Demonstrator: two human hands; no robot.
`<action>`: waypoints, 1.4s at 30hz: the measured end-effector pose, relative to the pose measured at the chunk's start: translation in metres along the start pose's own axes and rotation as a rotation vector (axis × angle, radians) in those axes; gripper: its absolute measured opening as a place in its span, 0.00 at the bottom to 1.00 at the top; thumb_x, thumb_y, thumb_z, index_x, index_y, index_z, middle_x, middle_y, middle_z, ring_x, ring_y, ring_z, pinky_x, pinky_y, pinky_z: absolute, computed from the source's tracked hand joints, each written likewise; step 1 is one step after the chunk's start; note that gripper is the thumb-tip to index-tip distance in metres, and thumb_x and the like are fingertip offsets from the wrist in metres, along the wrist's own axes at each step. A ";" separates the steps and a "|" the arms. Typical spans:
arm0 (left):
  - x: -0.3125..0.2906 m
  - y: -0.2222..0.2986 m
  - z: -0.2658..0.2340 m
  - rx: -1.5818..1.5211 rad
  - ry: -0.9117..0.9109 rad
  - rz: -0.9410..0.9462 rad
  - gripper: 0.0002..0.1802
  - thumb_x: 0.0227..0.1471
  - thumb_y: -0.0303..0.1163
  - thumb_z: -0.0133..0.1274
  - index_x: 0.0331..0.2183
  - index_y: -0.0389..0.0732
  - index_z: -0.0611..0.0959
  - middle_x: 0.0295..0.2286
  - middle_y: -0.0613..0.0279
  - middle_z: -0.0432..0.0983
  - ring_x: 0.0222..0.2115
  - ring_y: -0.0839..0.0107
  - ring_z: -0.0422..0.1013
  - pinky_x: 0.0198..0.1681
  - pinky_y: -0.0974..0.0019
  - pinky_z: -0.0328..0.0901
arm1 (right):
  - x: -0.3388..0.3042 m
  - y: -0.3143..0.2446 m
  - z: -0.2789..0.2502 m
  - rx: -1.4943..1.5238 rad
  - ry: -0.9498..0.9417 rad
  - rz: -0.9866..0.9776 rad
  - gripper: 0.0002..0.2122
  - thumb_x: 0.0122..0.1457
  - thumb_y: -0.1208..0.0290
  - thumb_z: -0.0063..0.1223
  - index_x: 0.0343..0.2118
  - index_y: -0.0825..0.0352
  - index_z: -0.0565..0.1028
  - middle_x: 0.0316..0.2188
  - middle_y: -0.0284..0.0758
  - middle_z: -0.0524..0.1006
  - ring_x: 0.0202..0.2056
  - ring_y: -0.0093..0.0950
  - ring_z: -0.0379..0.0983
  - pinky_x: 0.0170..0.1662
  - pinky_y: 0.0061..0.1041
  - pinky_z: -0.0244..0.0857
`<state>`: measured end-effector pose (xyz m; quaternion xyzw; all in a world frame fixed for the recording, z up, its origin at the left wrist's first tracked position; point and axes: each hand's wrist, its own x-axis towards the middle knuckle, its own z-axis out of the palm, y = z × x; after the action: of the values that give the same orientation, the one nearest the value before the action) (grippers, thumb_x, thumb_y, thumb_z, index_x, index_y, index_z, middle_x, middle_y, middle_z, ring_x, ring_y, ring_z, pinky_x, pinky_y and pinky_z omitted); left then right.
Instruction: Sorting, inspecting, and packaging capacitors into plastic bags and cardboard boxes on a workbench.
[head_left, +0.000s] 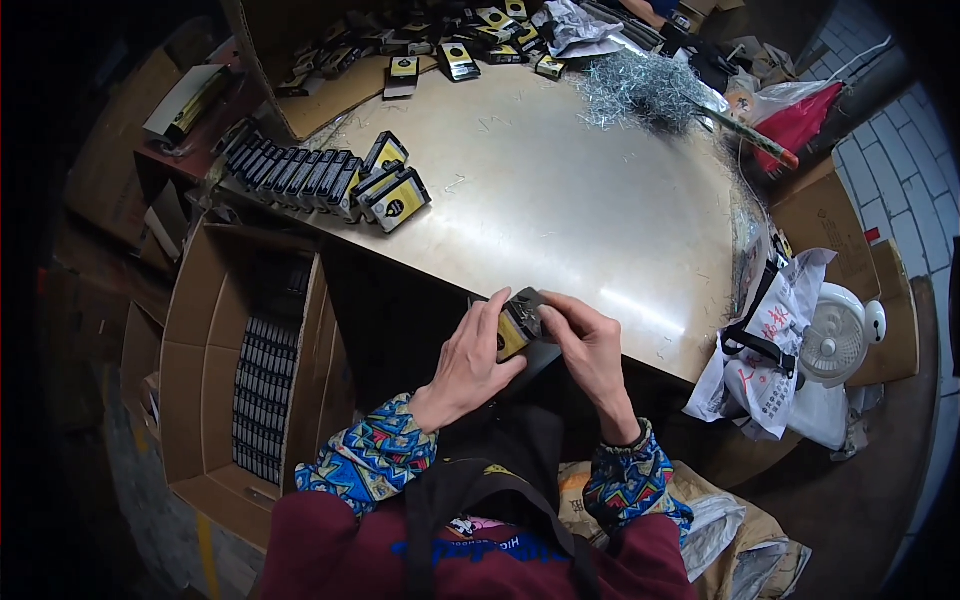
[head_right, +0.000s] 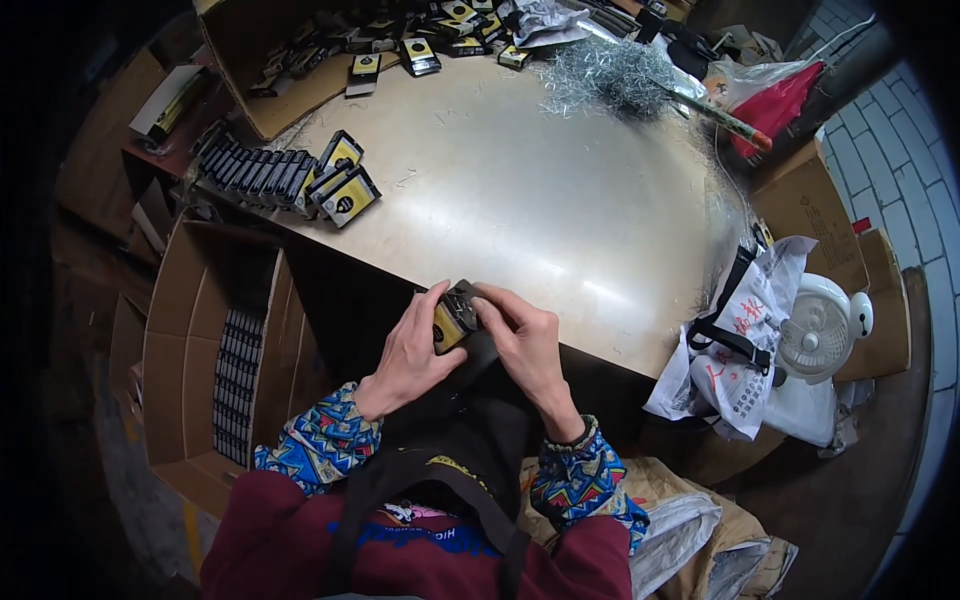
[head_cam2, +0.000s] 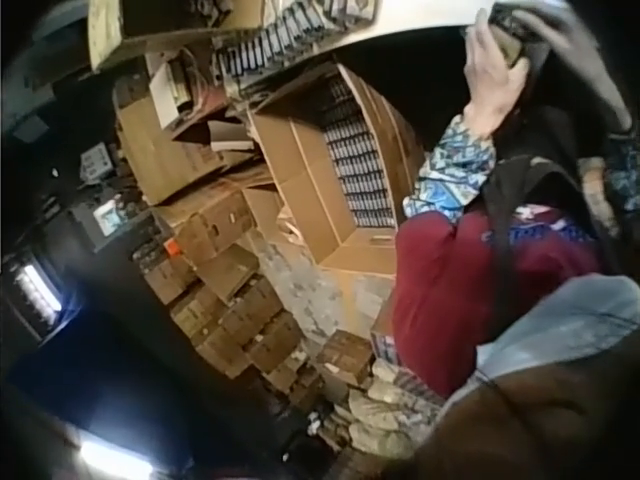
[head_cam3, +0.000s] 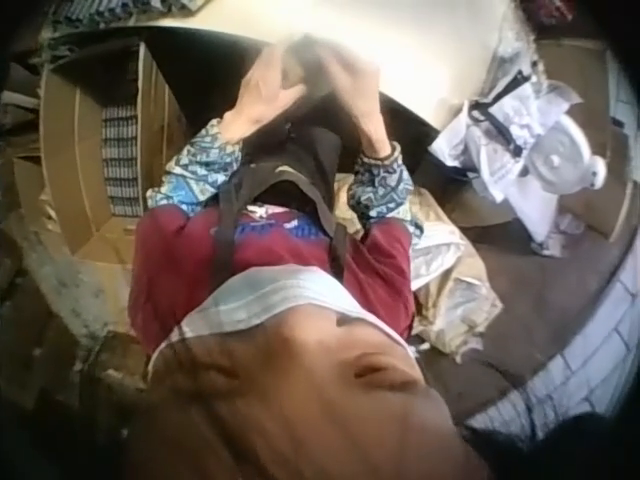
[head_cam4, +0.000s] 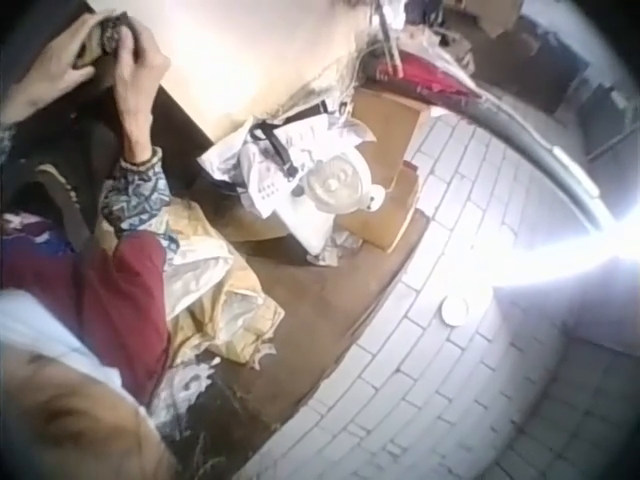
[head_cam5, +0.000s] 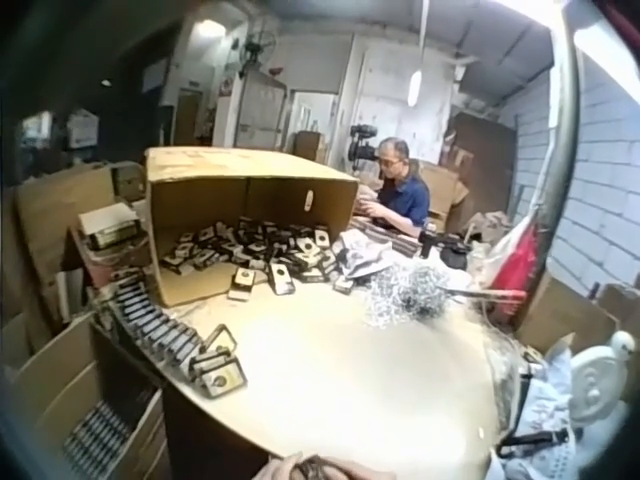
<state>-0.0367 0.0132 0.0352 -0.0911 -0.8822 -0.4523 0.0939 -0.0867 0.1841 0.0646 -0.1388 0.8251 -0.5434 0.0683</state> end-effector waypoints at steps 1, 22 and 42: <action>0.000 0.003 -0.002 0.011 -0.022 -0.067 0.44 0.37 0.29 0.64 0.55 0.34 0.61 0.44 0.45 0.67 0.43 0.48 0.69 0.44 0.56 0.67 | -0.002 0.001 0.001 0.138 0.021 0.067 0.10 0.59 0.77 0.54 0.43 0.73 0.78 0.32 0.37 0.82 0.34 0.18 0.75 0.37 0.16 0.68; -0.002 0.002 0.016 0.157 0.128 -0.029 0.31 0.39 0.27 0.59 0.46 0.32 0.67 0.35 0.46 0.70 0.35 0.47 0.71 0.34 0.52 0.68 | -0.025 0.003 0.050 0.093 0.328 -0.072 0.08 0.54 0.79 0.60 0.38 0.74 0.80 0.30 0.34 0.82 0.31 0.15 0.74 0.34 0.15 0.68; 0.031 -0.022 0.004 -0.114 0.246 -0.023 0.29 0.51 0.31 0.59 0.53 0.35 0.71 0.44 0.50 0.72 0.39 0.63 0.72 0.40 0.65 0.68 | 0.032 0.024 0.007 -0.032 0.302 -0.375 0.15 0.56 0.83 0.56 0.47 0.73 0.75 0.47 0.42 0.77 0.45 0.29 0.75 0.49 0.24 0.69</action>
<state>-0.0723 0.0066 0.0232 -0.0298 -0.8378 -0.5106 0.1909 -0.1188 0.1767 0.0413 -0.2079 0.7941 -0.5482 -0.1602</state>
